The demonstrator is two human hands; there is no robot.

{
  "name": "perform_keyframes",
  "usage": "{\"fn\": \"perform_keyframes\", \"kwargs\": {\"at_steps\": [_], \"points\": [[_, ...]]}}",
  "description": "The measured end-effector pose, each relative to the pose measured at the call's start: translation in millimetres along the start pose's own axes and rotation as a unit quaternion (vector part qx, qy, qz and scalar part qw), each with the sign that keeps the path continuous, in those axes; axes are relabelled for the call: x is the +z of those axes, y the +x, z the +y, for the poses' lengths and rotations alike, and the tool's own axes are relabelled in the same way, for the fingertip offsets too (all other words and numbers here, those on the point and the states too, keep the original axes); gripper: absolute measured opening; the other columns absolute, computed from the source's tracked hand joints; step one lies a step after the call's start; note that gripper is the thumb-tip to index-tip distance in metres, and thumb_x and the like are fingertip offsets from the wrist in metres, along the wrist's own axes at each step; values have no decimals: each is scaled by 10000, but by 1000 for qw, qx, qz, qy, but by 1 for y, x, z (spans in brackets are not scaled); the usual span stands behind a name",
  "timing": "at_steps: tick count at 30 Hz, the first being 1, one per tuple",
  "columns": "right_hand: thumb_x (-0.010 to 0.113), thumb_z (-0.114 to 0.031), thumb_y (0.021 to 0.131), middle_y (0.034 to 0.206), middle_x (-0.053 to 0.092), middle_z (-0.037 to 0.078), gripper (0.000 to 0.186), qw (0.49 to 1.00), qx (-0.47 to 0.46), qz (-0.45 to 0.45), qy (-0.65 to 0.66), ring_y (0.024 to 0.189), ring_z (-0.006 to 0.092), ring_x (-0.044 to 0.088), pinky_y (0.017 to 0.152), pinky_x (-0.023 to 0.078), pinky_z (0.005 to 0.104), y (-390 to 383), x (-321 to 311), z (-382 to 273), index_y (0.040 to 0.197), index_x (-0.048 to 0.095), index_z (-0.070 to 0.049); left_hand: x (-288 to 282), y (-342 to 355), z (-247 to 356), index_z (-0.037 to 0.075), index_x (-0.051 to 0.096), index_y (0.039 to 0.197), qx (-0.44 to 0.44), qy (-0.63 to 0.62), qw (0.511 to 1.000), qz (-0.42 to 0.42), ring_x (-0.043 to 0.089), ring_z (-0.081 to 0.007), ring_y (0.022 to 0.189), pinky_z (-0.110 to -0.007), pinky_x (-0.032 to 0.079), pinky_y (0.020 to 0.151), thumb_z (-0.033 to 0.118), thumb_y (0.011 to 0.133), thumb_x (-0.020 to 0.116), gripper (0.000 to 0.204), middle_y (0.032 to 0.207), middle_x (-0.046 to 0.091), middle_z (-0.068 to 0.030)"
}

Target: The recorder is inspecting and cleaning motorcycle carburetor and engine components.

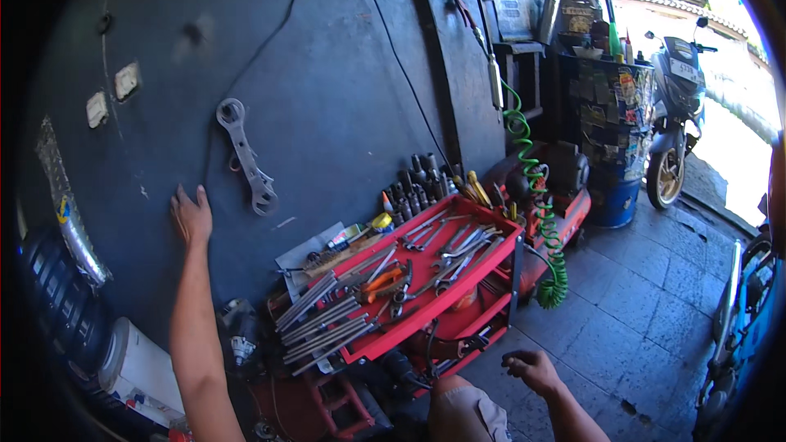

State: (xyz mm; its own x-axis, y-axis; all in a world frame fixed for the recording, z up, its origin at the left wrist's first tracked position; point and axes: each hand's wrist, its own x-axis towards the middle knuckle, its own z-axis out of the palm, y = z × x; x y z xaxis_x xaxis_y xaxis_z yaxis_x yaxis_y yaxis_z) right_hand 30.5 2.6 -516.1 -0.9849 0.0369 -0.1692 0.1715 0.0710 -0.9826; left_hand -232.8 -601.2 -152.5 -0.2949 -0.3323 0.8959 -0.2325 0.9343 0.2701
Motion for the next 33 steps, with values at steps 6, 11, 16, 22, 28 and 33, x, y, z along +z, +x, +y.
{"fn": "perform_keyframes", "kwargs": {"at_steps": [6,11,16,22,28,33], "points": [[622,-208,971,1026,754,130,314,985,-13,-173,20,881,214,710,856,559,360,-10,65,-20,1156,710,29,-31,-60,-51,-39,466,1440,-45,-86,995,30,497,-445,1305,-492,390,1108,317,996,599,585,1397,514,-287],[640,-183,973,996,713,54,232,947,-65,-298,96,937,159,657,827,531,328,-32,152,2,1131,718,-30,-51,-129,-92,-55,598,1255,-104,-135,985,10,653,-364,1083,-433,504,923,191,989,606,362,1218,642,-255],[755,-255,904,1090,703,131,345,896,-16,-407,178,900,236,645,809,520,361,-31,254,110,1172,697,-46,-74,-182,-136,-65,663,1077,-218,-193,957,-13,686,-296,837,-403,517,803,175,1002,616,256,960,722,-181],[680,-142,891,868,726,118,137,954,-74,-277,89,820,284,664,788,527,401,-30,380,276,964,747,-48,-89,-273,-211,-50,644,1004,-179,-154,961,142,609,-195,727,-372,486,684,284,1050,559,348,831,668,-58],[657,-181,935,871,723,142,171,965,-80,-245,-35,837,287,673,784,526,423,-21,367,302,999,711,-32,-131,-385,-248,-38,666,805,-331,-142,933,12,637,-263,712,-420,483,692,282,1029,560,405,757,685,-139],[652,-188,932,890,725,148,186,974,-66,-211,-54,850,292,677,794,530,425,1,308,256,1007,709,-28,-157,-443,-207,1,665,847,-320,-87,941,-75,603,-286,701,-432,469,681,322,1026,539,388,768,647,-126]]}}
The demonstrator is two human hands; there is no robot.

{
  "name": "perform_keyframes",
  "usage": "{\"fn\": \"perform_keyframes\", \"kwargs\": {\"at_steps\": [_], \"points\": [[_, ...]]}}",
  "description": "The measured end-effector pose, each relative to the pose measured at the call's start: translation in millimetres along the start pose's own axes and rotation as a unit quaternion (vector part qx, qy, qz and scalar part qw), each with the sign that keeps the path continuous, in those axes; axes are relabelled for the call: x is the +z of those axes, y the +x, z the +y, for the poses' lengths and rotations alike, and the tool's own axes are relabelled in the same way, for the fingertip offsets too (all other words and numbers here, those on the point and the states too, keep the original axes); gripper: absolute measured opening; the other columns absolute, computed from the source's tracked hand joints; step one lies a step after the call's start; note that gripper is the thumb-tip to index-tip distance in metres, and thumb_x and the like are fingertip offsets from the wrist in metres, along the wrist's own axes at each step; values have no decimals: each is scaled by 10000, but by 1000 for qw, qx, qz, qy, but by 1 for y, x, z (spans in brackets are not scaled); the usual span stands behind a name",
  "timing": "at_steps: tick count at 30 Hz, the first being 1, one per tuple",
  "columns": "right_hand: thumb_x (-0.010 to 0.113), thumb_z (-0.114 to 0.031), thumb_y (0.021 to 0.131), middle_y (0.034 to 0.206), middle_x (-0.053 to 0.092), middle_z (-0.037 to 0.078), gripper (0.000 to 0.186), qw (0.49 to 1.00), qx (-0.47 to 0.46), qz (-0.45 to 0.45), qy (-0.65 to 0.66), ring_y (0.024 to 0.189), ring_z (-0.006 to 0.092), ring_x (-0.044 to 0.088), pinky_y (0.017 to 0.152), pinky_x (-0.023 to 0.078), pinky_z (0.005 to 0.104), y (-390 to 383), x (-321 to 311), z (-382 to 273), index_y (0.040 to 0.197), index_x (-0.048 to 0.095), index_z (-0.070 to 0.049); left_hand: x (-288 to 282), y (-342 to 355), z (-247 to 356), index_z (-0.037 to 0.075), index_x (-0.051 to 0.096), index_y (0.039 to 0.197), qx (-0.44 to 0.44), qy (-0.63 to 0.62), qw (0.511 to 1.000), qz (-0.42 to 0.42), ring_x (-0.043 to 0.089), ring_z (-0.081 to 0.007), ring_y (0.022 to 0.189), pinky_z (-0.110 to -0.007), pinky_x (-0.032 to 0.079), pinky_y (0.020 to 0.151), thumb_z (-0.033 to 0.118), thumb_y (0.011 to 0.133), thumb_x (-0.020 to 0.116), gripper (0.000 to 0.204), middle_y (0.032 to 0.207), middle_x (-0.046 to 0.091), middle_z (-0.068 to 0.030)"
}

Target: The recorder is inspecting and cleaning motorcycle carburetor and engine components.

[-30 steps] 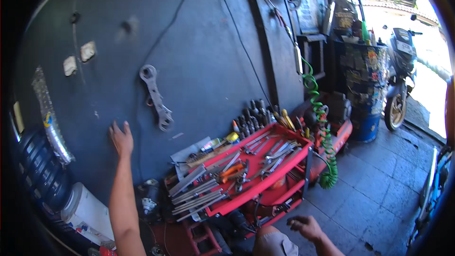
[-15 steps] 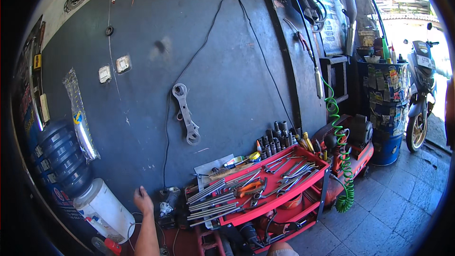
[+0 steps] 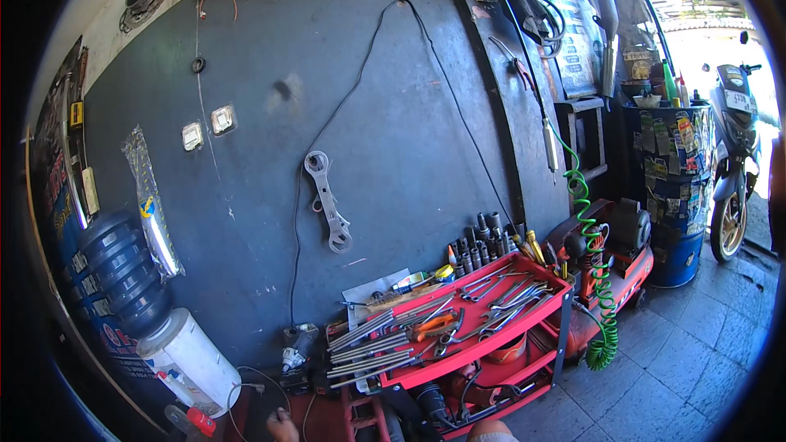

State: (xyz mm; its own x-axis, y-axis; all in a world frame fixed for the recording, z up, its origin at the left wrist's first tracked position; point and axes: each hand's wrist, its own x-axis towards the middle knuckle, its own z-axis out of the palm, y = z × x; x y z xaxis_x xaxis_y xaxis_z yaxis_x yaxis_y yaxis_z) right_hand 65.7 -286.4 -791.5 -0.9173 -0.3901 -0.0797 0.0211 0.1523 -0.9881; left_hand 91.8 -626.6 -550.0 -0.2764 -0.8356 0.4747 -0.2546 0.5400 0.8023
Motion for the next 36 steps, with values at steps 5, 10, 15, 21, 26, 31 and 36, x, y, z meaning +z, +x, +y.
{"fn": "perform_keyframes", "kwargs": {"at_steps": [5,10,15,21,26,31,36], "points": [[647,-194,929,908,727,154,201,999,11,40,-7,862,297,682,803,533,427,1,-73,-28,1016,708,-24,-18,-64,27,13,730,1126,61,197,970,-126,651,-458,1041,-548,493,931,510,1034,460,573,1122,707,-246],[642,-201,926,926,728,160,216,997,26,72,-22,875,303,687,813,537,429,0,-123,-48,1025,706,-20,-16,-80,19,18,725,1140,67,204,970,-118,600,-471,1159,-545,455,1029,514,1041,449,576,1197,677,-274],[637,-208,923,944,730,166,231,996,41,79,-30,888,308,692,822,540,431,-2,-133,-58,1034,705,-16,-6,-77,-12,18,730,1125,158,244,957,-15,575,-486,1195,-549,438,1062,537,1045,425,608,1211,669,-284],[631,-215,919,966,731,173,250,997,49,44,-52,903,314,697,833,544,433,-2,-107,-53,1044,703,-11,-2,-76,-19,11,727,1131,63,158,983,-76,579,-478,1176,-549,442,1042,535,1053,412,616,1207,667,-274],[626,-222,916,984,733,179,265,995,52,-14,-84,915,320,702,843,548,435,-6,-67,-42,1053,701,-7,-10,-74,-9,15,711,1169,74,148,984,-64,588,-454,1138,-559,453,1003,542,1054,393,626,1195,658,-263],[621,-228,913,1003,734,185,281,988,52,-77,-121,928,325,707,852,551,437,-12,-24,-29,1062,700,-4,-20,-78,7,-28,655,755,175,78,981,40,637,-368,655,-475,461,619,238,990,572,364,703,665,-200],[616,-235,910,1021,736,191,296,976,54,-121,-172,940,330,711,861,555,439,-21,8,-21,1071,698,0,-24,-102,24,-9,672,899,38,10,999,-30,612,-449,857,-536,461,786,365,1002,517,417,883,649,-253]]}}
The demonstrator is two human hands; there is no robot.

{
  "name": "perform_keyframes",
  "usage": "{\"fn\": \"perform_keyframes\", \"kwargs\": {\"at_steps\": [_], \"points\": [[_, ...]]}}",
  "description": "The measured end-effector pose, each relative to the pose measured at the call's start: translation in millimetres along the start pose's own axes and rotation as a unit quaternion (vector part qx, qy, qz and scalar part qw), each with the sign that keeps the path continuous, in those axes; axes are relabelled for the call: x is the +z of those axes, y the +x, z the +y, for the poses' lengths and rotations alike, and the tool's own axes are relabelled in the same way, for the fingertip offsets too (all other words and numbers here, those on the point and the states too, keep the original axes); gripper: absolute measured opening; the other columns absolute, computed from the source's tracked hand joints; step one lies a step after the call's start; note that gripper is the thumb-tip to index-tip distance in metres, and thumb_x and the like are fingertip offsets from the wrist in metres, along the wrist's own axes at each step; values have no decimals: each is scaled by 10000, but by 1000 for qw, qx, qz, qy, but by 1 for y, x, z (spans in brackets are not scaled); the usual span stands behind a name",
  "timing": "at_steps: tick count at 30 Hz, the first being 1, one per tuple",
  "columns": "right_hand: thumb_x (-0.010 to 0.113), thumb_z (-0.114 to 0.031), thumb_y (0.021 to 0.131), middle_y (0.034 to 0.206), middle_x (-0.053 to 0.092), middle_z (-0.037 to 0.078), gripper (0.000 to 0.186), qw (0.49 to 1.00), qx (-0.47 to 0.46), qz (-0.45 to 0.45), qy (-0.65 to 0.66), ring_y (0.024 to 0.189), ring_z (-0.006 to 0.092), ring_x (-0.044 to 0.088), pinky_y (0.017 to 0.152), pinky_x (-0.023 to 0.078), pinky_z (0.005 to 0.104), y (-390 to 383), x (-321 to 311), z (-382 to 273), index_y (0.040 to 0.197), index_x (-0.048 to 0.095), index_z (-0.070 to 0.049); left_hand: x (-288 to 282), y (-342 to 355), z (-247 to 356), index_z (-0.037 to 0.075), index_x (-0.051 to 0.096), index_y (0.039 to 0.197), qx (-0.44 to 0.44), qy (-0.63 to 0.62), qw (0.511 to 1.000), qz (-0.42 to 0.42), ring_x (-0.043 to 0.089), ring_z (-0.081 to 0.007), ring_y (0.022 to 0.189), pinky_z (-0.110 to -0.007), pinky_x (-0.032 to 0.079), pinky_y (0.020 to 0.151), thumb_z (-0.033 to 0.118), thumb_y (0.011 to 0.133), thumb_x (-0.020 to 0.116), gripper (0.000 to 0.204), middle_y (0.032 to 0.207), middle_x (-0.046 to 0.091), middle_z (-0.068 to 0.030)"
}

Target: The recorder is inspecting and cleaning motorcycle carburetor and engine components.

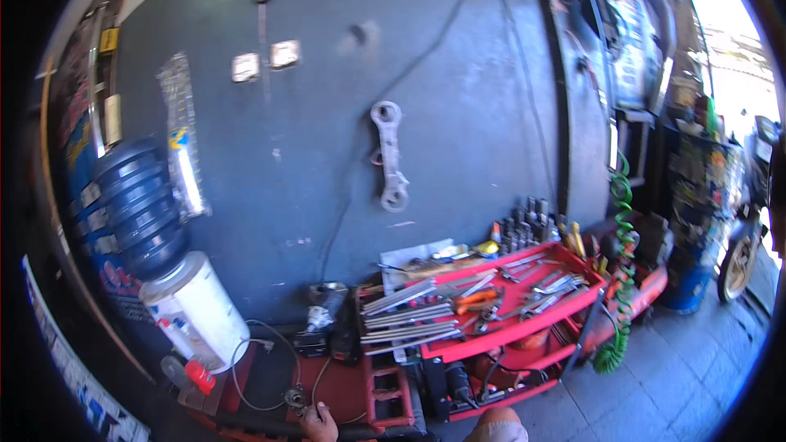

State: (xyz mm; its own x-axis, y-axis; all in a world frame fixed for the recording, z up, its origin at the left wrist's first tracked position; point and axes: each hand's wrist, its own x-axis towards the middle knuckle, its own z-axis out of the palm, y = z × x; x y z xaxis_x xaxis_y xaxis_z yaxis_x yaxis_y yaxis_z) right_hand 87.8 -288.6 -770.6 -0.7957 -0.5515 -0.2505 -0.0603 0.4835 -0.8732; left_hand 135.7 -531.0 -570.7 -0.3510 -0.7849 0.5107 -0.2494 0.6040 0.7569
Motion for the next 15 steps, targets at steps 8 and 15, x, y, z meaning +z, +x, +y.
{"fn": "perform_keyframes", "kwargs": {"at_steps": [8,15], "points": [[609,-245,905,1050,738,201,321,990,5,-88,-109,960,339,719,876,560,442,-20,33,-4,1085,696,7,-1,-1,-3,-39,621,761,111,141,984,-19,603,-477,736,-557,449,681,261,984,560,378,754,626,-262],[580,-278,837,1107,709,257,355,990,64,-110,-69,1070,426,680,919,546,516,-34,33,-27,1047,676,-8,2,-3,10,-74,674,893,92,185,974,-90,642,-487,819,-554,476,734,324,1009,507,447,868,678,-297]]}}
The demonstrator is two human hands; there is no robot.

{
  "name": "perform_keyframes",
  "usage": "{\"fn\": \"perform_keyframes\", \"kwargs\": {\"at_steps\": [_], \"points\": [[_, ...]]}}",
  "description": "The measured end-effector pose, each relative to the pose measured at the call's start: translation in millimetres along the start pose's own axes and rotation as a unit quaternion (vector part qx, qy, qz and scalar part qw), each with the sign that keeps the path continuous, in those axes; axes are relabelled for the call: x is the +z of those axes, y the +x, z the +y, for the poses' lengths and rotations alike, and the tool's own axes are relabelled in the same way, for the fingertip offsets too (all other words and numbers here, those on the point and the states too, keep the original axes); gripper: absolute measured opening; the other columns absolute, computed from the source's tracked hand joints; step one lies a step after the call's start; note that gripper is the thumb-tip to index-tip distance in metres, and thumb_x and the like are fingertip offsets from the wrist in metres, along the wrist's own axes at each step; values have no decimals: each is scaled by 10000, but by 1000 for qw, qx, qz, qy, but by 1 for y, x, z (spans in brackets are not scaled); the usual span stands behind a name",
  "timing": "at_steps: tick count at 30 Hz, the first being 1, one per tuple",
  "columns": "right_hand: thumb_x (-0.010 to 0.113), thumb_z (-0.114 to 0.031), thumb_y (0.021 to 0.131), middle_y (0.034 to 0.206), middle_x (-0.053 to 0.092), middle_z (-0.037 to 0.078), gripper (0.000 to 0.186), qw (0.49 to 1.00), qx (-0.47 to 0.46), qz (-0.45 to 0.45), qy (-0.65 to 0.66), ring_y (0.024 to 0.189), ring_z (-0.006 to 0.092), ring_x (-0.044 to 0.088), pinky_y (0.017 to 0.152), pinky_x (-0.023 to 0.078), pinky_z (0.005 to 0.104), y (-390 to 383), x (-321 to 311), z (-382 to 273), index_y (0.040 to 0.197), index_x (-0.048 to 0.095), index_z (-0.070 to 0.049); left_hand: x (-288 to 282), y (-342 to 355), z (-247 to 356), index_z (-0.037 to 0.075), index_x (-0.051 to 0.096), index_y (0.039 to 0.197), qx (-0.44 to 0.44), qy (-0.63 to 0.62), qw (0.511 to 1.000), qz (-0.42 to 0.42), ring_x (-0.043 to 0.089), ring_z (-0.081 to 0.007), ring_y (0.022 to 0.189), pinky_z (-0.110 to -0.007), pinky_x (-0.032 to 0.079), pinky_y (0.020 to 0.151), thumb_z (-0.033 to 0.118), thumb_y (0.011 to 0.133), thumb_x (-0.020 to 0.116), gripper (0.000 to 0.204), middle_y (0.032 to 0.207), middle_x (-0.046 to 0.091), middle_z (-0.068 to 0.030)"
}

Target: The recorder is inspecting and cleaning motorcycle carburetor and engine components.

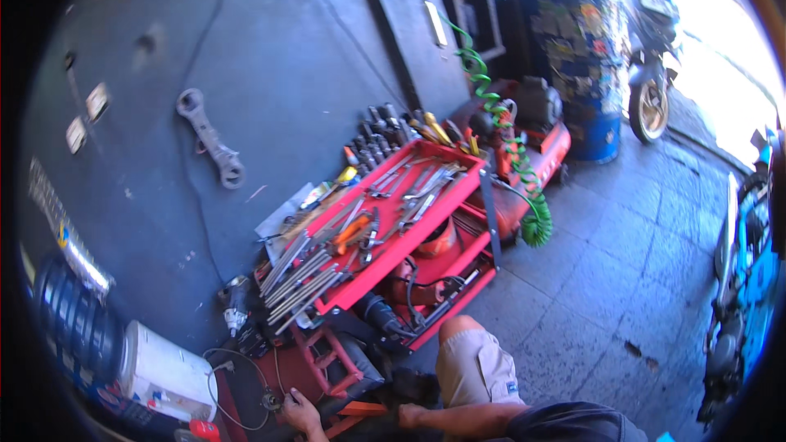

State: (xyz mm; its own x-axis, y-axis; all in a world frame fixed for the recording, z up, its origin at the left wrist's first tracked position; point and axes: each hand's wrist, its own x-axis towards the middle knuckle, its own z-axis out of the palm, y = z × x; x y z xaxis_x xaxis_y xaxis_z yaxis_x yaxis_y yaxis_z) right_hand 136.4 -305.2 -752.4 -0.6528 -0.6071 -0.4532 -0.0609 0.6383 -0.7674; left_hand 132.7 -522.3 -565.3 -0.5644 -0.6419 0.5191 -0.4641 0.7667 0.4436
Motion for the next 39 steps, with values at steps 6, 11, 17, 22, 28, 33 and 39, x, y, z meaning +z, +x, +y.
{"fn": "perform_keyframes", "kwargs": {"at_steps": [6,11,17,22,28,33,39], "points": [[576,-266,903,1260,682,207,395,998,41,-1,48,1197,357,649,995,530,472,-18,-33,-20,1206,678,-32,-6,5,-3,-78,698,966,54,35,994,-89,657,-484,828,-541,491,772,355,1014,515,472,898,695,-296],[575,-268,892,1209,680,266,398,992,46,36,116,1179,385,649,1008,515,484,-29,-45,-25,1176,696,-18,-8,8,-3,-92,697,905,65,49,987,-135,653,-490,794,-532,487,738,309,1006,527,448,838,674,-313],[652,-268,847,1149,717,227,364,996,65,17,62,1118,373,684,969,552,461,-5,-28,-17,1116,727,-34,-17,2,15,7,748,1022,-13,40,987,-156,703,-422,915,-486,523,833,366,1011,523,424,939,714,-269],[694,-202,790,999,737,248,271,991,-62,80,84,982,372,720,838,575,447,0,-2,12,952,750,8,-20,-2,15,147,755,1009,-22,102,975,-197,701,-429,897,-551,548,812,525,1026,423,503,927,728,-207],[688,-47,786,847,744,153,117,970,-183,-4,159,763,271,715,666,560,376,3,8,23,880,741,-1,-12,-7,6,92,707,855,-14,15,994,-111,694,-413,761,-537,555,722,451,1012,480,453,789,707,-196],[733,-85,785,867,745,166,134,990,-141,-2,18,799,322,710,745,557,379,-4,19,30,875,745,13,-11,-13,-1,78,708,824,15,-21,998,-49,691,-377,713,-506,560,681,392,991,535,396,748,696,-179],[739,-47,793,889,735,131,171,996,-62,-2,67,757,216,678,741,576,396,2,29,45,950,729,19,-22,-10,-3,68,720,848,28,-49,996,-67,696,-341,803,-476,560,718,384,984,555,382,843,710,-150]]}}
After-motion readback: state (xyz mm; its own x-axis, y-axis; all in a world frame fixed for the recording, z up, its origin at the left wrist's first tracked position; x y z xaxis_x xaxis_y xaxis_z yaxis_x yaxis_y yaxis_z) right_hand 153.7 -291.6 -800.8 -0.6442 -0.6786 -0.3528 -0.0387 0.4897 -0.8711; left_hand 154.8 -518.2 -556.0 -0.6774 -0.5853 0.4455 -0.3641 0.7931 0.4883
